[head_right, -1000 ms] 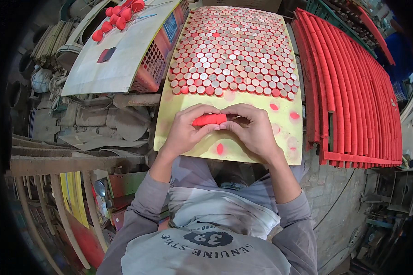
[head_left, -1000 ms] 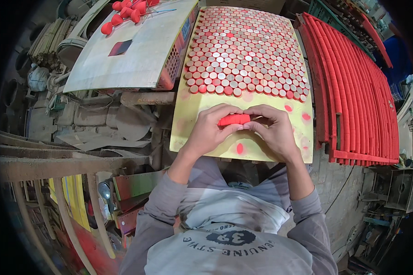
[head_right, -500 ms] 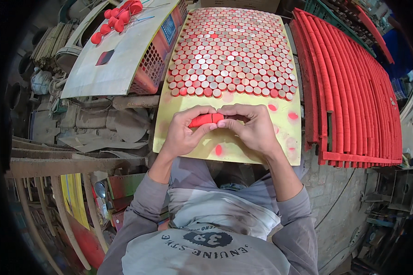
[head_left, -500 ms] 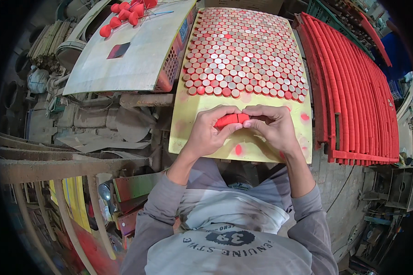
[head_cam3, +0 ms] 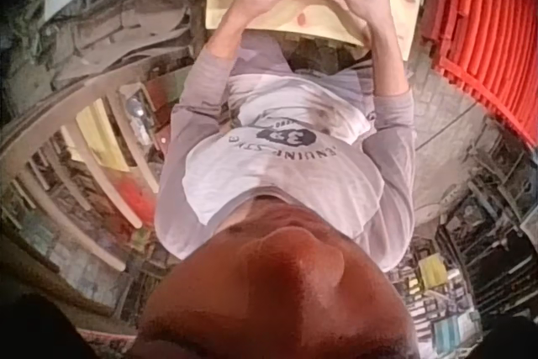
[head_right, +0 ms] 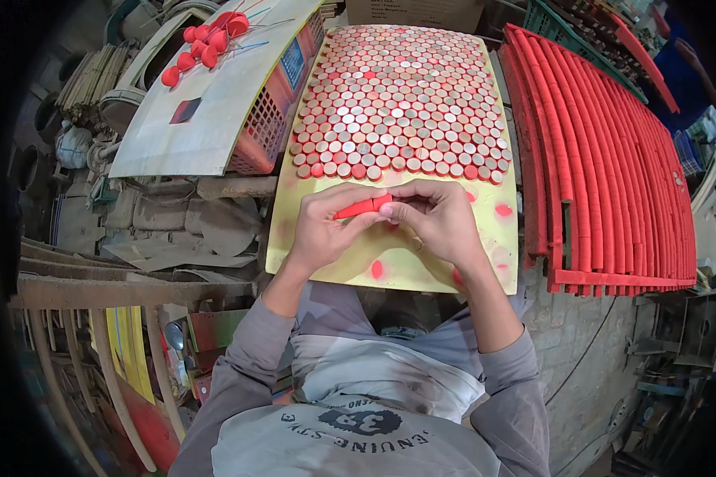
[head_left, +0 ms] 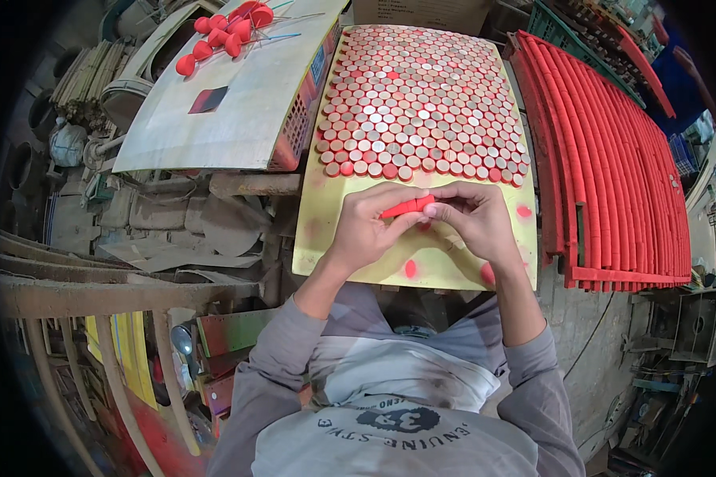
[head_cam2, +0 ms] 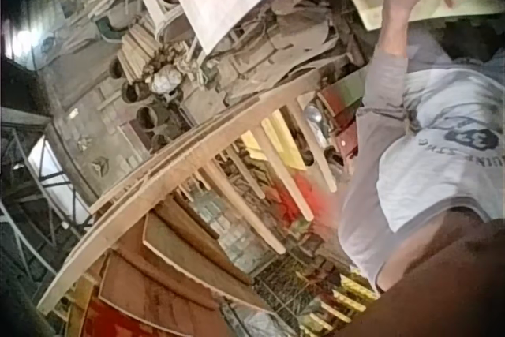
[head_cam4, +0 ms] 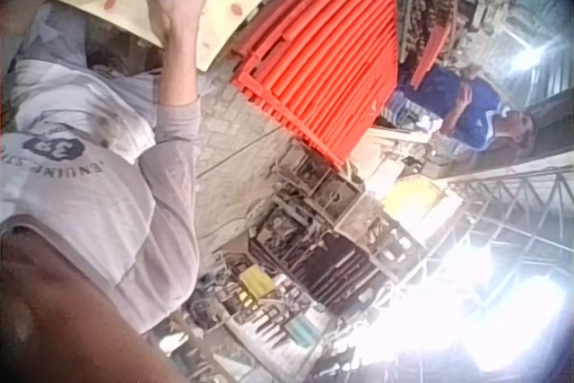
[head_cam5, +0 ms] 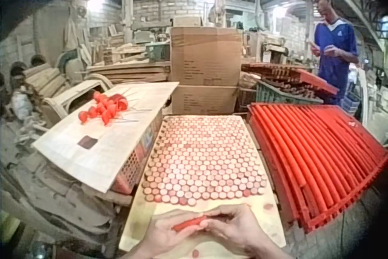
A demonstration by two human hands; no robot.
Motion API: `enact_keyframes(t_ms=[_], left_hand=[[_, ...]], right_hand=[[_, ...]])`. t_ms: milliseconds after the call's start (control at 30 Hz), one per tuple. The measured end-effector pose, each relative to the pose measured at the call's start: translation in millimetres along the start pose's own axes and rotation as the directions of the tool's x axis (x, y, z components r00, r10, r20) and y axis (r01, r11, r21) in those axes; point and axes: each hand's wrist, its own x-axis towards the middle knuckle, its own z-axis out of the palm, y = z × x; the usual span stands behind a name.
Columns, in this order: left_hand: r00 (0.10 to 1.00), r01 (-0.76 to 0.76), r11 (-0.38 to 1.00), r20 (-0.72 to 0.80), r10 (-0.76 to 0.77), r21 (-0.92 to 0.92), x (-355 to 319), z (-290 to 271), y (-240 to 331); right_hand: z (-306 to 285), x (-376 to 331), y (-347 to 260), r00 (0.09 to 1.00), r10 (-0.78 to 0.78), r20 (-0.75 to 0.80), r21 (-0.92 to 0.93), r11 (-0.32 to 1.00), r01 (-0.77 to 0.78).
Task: The person picks up a yellow perforated board and places it on a workbench. They then take a red cylindrical object and repeatedly break off small red circular pieces, placing them into the holes on the board. The person continues this repetitive assembly process, filling the board with the red pieces.
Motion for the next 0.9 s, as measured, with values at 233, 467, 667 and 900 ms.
enact_keyframes(t_ms=[233, 467, 667, 900], left_hand=[[0.996, 0.026, 1.0, -0.081, -0.026, -0.006, 6, 8, 0], [0.942, -0.033, 0.996, -0.331, 0.057, 0.078, -1, 28, 4], [0.978, 0.057, 0.997, -0.2, -0.066, -0.048, 2, 19, 11], [0.952, 0.288, 0.955, -0.126, -0.279, 0.063, -16, 19, -7]], right_hand=[[-1, 12, -2, 0.998, 0.059, 0.002, 0.122, 0.991, -0.059], [9, 7, -2, 0.989, -0.006, -0.151, 0.138, 0.99, 0.027], [4, -5, -13, 0.984, -0.07, -0.164, 0.003, 0.997, 0.071], [1, -1, 30, 0.945, -0.079, -0.319, -0.393, 0.918, -0.056]])
